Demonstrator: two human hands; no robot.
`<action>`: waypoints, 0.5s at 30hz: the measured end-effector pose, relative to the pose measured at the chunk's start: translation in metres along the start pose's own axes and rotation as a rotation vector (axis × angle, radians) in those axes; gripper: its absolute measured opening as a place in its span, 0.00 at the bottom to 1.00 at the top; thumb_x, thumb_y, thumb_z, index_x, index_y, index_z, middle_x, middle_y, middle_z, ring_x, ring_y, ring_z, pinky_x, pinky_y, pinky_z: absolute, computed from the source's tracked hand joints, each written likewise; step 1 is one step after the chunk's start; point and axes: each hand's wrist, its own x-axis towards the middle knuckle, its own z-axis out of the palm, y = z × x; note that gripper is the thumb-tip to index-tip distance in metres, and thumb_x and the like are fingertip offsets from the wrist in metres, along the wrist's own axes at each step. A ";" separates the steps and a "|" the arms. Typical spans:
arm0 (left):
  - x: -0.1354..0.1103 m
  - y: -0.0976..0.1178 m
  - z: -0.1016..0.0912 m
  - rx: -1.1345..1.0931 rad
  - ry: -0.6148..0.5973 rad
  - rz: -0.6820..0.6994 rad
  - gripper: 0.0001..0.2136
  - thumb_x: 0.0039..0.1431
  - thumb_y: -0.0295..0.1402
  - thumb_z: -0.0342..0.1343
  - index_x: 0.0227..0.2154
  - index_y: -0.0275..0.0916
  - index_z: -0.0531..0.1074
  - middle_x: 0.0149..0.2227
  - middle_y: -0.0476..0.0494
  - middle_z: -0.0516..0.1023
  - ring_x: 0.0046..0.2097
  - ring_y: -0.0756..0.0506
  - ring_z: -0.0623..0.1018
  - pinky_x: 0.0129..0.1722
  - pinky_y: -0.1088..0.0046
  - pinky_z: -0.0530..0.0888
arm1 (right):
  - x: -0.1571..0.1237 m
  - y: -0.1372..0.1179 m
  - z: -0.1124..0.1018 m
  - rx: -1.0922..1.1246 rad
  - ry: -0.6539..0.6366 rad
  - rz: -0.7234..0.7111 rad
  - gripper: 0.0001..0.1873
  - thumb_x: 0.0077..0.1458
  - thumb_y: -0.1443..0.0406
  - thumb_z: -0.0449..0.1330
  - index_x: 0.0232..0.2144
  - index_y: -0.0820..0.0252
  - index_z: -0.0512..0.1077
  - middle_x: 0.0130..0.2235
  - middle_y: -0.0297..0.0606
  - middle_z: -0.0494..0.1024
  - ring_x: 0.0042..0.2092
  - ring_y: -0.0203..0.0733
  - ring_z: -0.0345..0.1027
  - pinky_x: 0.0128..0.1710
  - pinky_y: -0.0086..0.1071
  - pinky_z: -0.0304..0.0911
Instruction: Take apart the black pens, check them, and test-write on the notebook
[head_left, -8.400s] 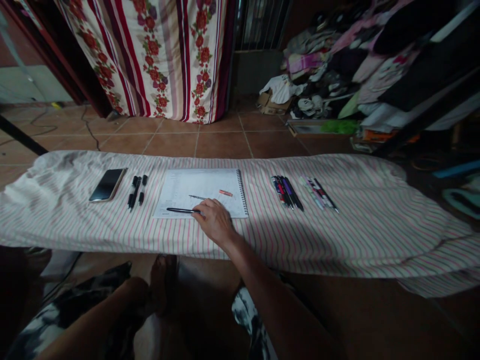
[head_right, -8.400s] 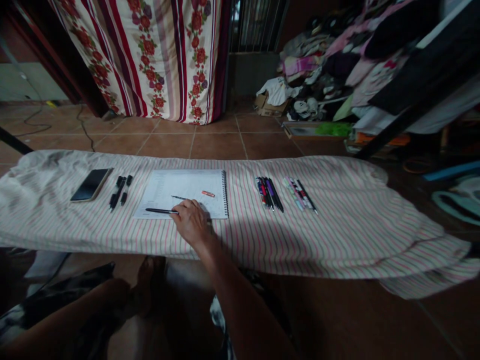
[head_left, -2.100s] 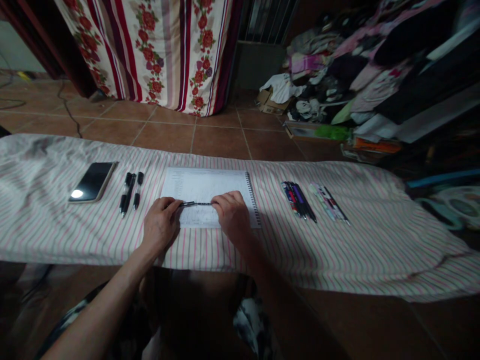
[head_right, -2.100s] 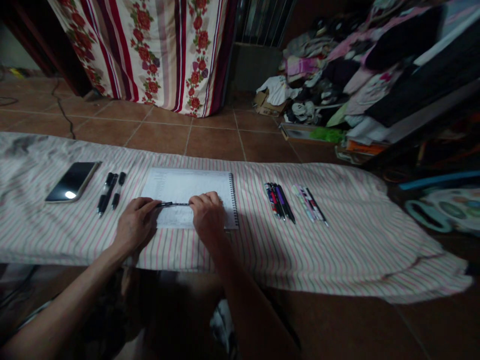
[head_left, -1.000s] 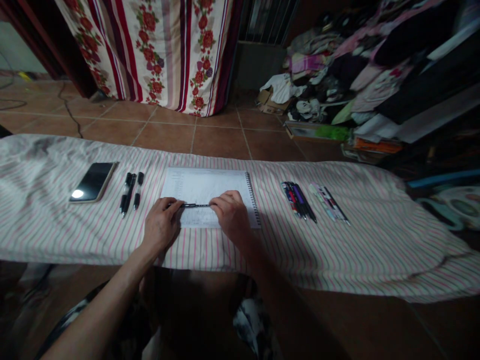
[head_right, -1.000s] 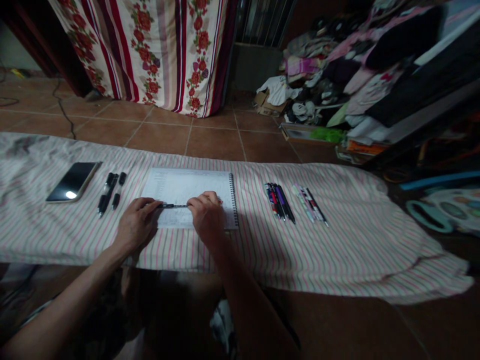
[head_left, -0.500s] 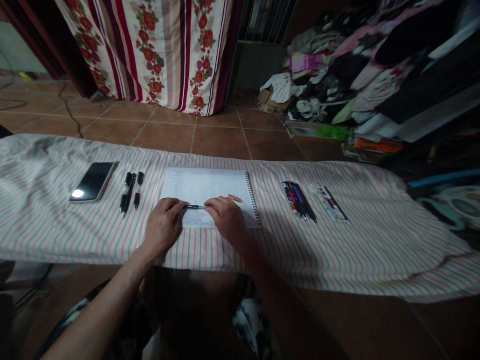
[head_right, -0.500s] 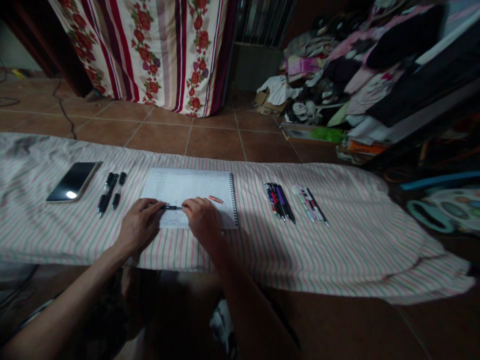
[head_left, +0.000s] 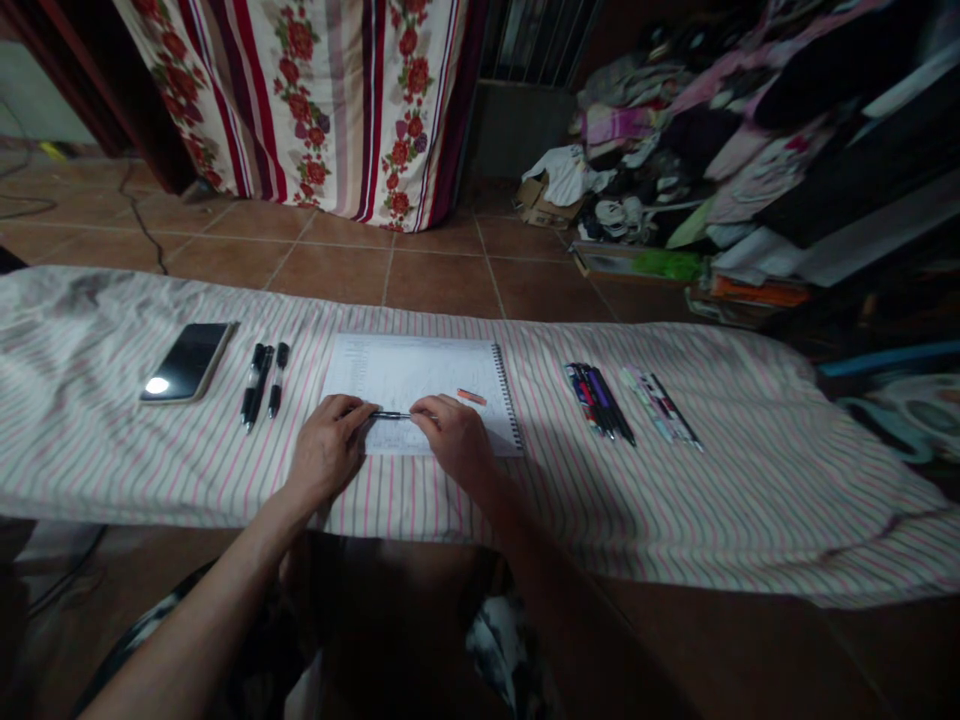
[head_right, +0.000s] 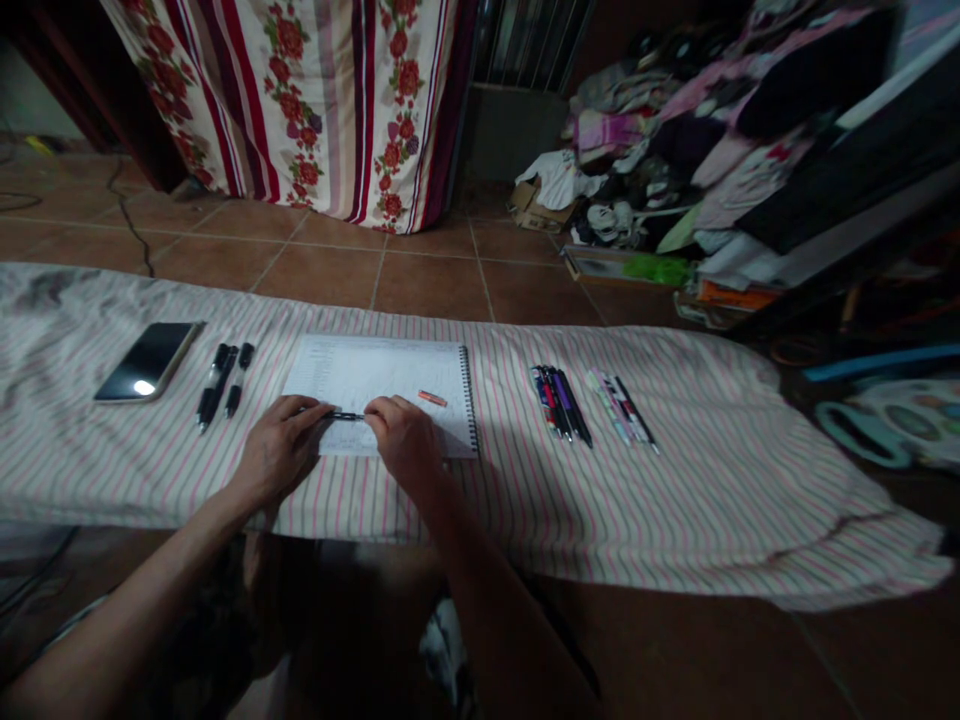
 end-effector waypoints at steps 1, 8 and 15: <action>0.000 0.000 0.000 -0.010 -0.003 -0.001 0.13 0.60 0.30 0.47 0.43 0.35 0.73 0.38 0.39 0.73 0.40 0.42 0.71 0.39 0.65 0.71 | 0.000 0.001 0.000 0.000 0.000 -0.005 0.05 0.54 0.70 0.56 0.28 0.60 0.72 0.31 0.37 0.77 0.35 0.39 0.70 0.37 0.31 0.60; 0.000 0.001 0.001 -0.063 -0.006 0.014 0.13 0.60 0.32 0.47 0.42 0.35 0.73 0.37 0.39 0.73 0.40 0.43 0.71 0.40 0.65 0.72 | 0.001 -0.001 0.000 0.007 0.004 -0.008 0.05 0.53 0.71 0.57 0.28 0.60 0.73 0.30 0.37 0.77 0.34 0.38 0.70 0.38 0.30 0.60; 0.001 0.004 0.002 -0.109 -0.013 0.009 0.12 0.60 0.32 0.46 0.43 0.38 0.73 0.36 0.40 0.73 0.40 0.44 0.72 0.40 0.66 0.72 | 0.001 -0.007 0.005 0.084 0.004 0.006 0.08 0.54 0.72 0.53 0.32 0.62 0.73 0.34 0.41 0.77 0.38 0.40 0.70 0.41 0.33 0.63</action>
